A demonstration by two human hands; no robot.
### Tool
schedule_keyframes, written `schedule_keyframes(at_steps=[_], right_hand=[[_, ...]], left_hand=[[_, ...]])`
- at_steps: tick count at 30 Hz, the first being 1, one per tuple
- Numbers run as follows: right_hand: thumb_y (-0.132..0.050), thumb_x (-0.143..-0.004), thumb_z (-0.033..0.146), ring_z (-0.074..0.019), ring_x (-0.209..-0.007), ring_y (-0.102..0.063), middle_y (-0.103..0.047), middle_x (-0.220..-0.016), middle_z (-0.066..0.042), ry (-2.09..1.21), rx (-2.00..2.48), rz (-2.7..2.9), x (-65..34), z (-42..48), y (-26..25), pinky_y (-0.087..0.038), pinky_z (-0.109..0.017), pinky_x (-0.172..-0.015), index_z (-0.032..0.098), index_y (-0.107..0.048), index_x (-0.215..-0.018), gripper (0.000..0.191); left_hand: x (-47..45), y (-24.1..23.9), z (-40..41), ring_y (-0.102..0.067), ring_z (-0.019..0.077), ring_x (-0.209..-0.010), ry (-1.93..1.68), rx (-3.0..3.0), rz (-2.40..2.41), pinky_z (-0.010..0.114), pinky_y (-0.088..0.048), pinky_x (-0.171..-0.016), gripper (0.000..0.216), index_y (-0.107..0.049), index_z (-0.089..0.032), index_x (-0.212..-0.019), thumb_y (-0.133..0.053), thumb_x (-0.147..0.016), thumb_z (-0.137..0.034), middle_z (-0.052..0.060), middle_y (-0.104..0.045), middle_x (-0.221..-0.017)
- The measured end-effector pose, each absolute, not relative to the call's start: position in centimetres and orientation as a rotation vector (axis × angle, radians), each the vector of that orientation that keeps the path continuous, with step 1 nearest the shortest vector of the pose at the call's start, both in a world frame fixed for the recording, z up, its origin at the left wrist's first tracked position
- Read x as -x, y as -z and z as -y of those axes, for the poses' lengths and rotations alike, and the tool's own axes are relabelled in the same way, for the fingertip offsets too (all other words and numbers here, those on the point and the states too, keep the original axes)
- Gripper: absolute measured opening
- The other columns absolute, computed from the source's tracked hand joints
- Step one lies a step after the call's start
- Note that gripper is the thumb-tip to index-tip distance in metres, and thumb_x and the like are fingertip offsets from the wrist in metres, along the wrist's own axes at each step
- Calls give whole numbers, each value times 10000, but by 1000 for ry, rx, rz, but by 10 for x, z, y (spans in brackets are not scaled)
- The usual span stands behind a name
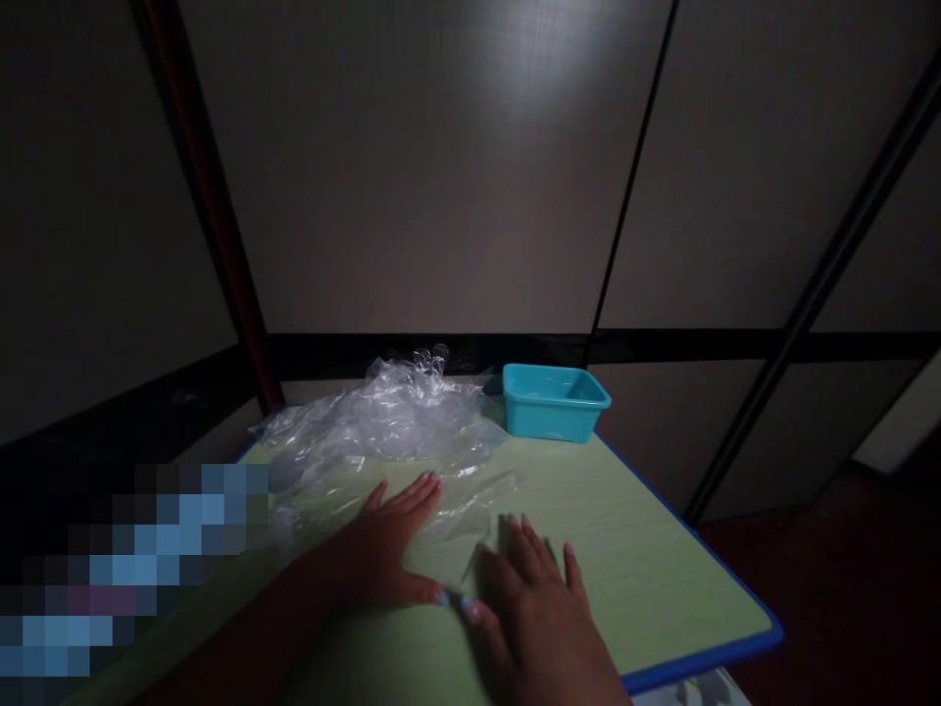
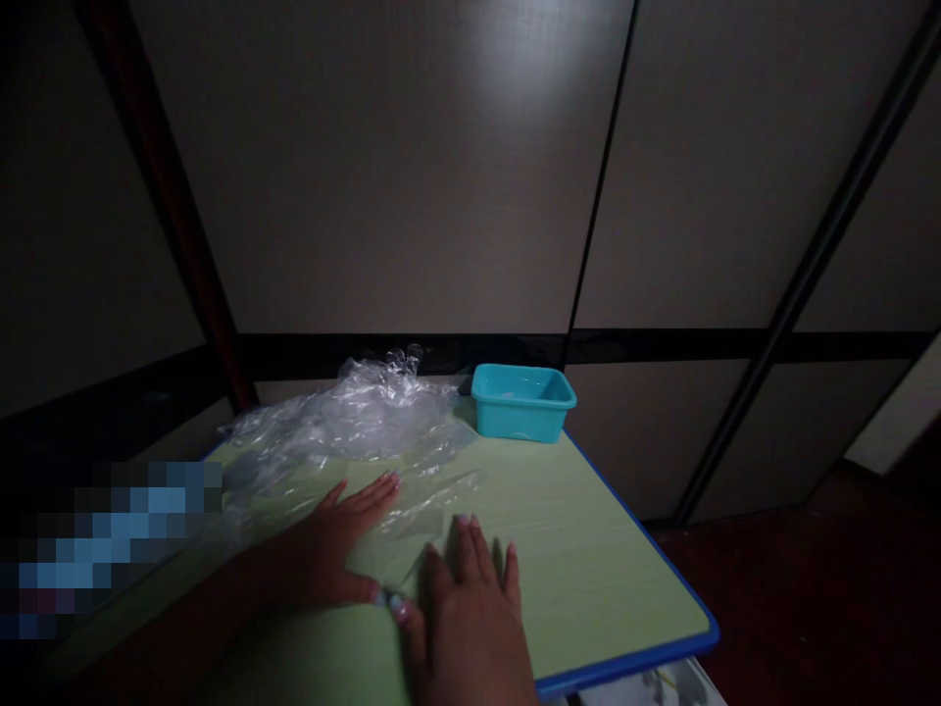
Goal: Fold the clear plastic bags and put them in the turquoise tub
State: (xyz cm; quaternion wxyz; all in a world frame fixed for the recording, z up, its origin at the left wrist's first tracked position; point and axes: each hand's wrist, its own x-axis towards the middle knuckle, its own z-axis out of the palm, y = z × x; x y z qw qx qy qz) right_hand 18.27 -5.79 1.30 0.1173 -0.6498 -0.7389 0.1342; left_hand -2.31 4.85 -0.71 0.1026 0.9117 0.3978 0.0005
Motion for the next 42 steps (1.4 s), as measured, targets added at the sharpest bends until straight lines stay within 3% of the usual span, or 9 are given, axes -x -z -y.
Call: schedule_keyframes(at_steps=[2,5,10,17,23,28,31,35,42], right_hand=[[-436,-870,488,-287,-1368,-186,-248,-1479,-68,-493,1686,2258,-176,62,-19,-84,-602,-1068,294,-574,-1226,428],[-423,-878,469,-273,-1369,-208,-280,-1473,-34,-466,1584,2226,-165,66,-25,-24,-603,-1074,264,-616,-1147,389],[-482,-854,460,-289,-1382,-144,-210,-1490,-21,-473,1592,2241,-154,64,-21,7,-628,-1060,275,-549,-1248,440],[-395,-885,513,-324,-1376,-164,-288,-1464,-129,-278,1900,2027,-158,50,-4,31,-665,-1030,179,-511,-1299,544],[-369,-880,451,-377,-1355,-203,-371,-1421,-174,-24,2184,1749,-196,38,4,-29,-751,-955,120,-496,-1300,549],[-380,-876,485,-374,-1369,-146,-215,-1484,-197,143,2167,1618,-198,45,2,-129,-746,-941,154,-423,-1362,589],[-376,-892,427,-313,-1386,-101,-105,-1513,-119,18,1983,1818,-178,52,-1,-105,-680,-1020,182,-340,-1412,576],[-387,-891,475,-266,-1388,-115,-125,-1500,-27,-351,1713,2145,-153,56,-2,-51,-605,-1083,209,-219,-1450,641],[-306,-876,639,-258,-1385,-136,-153,-1491,-79,-408,1700,2166,-152,54,5,-17,-544,-1110,141,-213,-1441,758]], left_hand=[[23,9,-49,-79,318,-1386,14,-2702,-1153,602,-14,-1069,1095,-46,-187,-1466,-532,-671,-762,135,-44,-1509],[23,13,-52,-96,327,-1384,39,-2706,-1150,604,-35,-1069,1144,-43,-187,-1468,-573,-632,-761,148,-50,-1507],[23,14,-52,-109,324,-1384,13,-2726,-1136,592,-45,-1073,1078,-43,-215,-1471,-614,-674,-665,134,-52,-1511],[23,6,-49,-85,327,-1385,18,-2681,-1116,597,-20,-1069,1163,-5,-193,-1466,-578,-630,-763,144,-41,-1511],[25,7,-50,-90,346,-1380,-13,-2669,-1079,602,-3,-1063,1164,4,-230,-1463,-575,-616,-780,147,-38,-1509],[26,10,-51,-76,340,-1383,-12,-2680,-1074,605,-15,-1061,1163,9,-230,-1461,-556,-615,-796,143,-25,-1511],[25,11,-51,-78,330,-1385,6,-2692,-1091,605,-39,-1062,1140,-19,-209,-1463,-540,-635,-793,145,-36,-1510],[26,6,-50,-114,331,-1382,-4,-2699,-1107,630,-16,-1047,1023,-79,-243,-1462,-521,-696,-758,129,-80,-1511],[29,-3,-52,-123,287,-1388,-92,-2660,-1201,624,2,-1047,711,-160,-275,-1452,-373,-877,-635,93,-129,-1508]])
